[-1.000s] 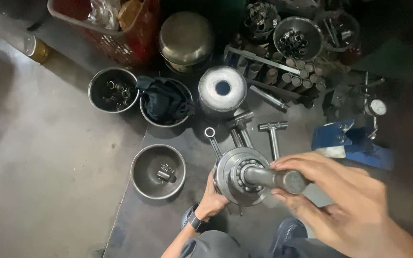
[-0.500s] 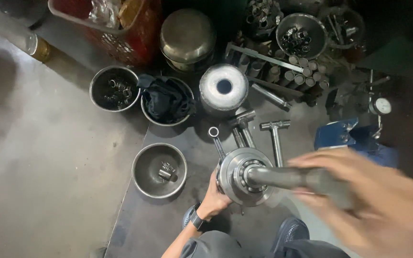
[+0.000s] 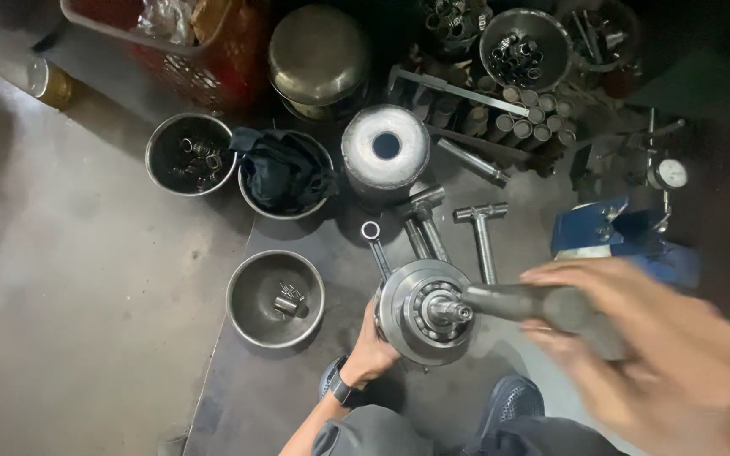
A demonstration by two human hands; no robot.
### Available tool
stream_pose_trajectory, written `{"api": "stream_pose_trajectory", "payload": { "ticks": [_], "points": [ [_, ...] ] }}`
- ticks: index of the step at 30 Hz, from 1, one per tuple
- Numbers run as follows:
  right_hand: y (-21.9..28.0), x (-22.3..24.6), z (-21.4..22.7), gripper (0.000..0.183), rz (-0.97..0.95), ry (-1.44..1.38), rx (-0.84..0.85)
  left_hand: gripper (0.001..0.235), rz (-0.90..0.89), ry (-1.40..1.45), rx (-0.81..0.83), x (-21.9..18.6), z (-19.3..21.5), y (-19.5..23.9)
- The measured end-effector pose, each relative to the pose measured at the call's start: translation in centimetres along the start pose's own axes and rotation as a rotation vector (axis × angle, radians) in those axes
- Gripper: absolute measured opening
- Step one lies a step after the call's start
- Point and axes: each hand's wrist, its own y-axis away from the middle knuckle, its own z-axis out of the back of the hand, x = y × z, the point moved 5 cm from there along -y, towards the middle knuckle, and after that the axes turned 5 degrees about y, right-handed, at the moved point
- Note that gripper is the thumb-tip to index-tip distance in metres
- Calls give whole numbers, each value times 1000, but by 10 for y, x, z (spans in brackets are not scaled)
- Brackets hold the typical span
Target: The person unpacks new bearings from small boxes on the workshop floor, then uses a socket and hammer to press bearings into a motorcycle crankcase. They fit the crankshaft into the case, position the crankcase cover over it, and wipe parts with a cloth.
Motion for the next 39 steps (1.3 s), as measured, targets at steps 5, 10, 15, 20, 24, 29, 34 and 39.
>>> {"api": "stream_pose_trajectory", "payload": {
  "ticks": [5,10,15,20,24,29,34,39],
  "points": [
    [48,-74,-33,36,-310,-171,20,105,-12,-96,16,2,3,2],
    [10,-30,-3,24,-176,-139,-83,102,19,-26,38,-2,-3,2],
    [-2,-35,-11,26,-16,-92,-80,104,-2,-8,17,-16,-7,-4],
    [6,-121,-44,17,-447,-159,-229,93,-12,144,44,-47,-15,-10],
    [52,-277,-206,42,-414,286,107,76,114,490,-97,-61,-13,-11],
    [128,-350,-328,39,-540,314,446,62,170,630,-81,-128,-35,-14],
    [49,-257,-238,44,-554,121,301,55,204,784,-30,-149,-47,-16],
    [-51,-67,-97,86,-5,-874,179,53,296,702,-28,-159,-63,-17]
  ]
}}
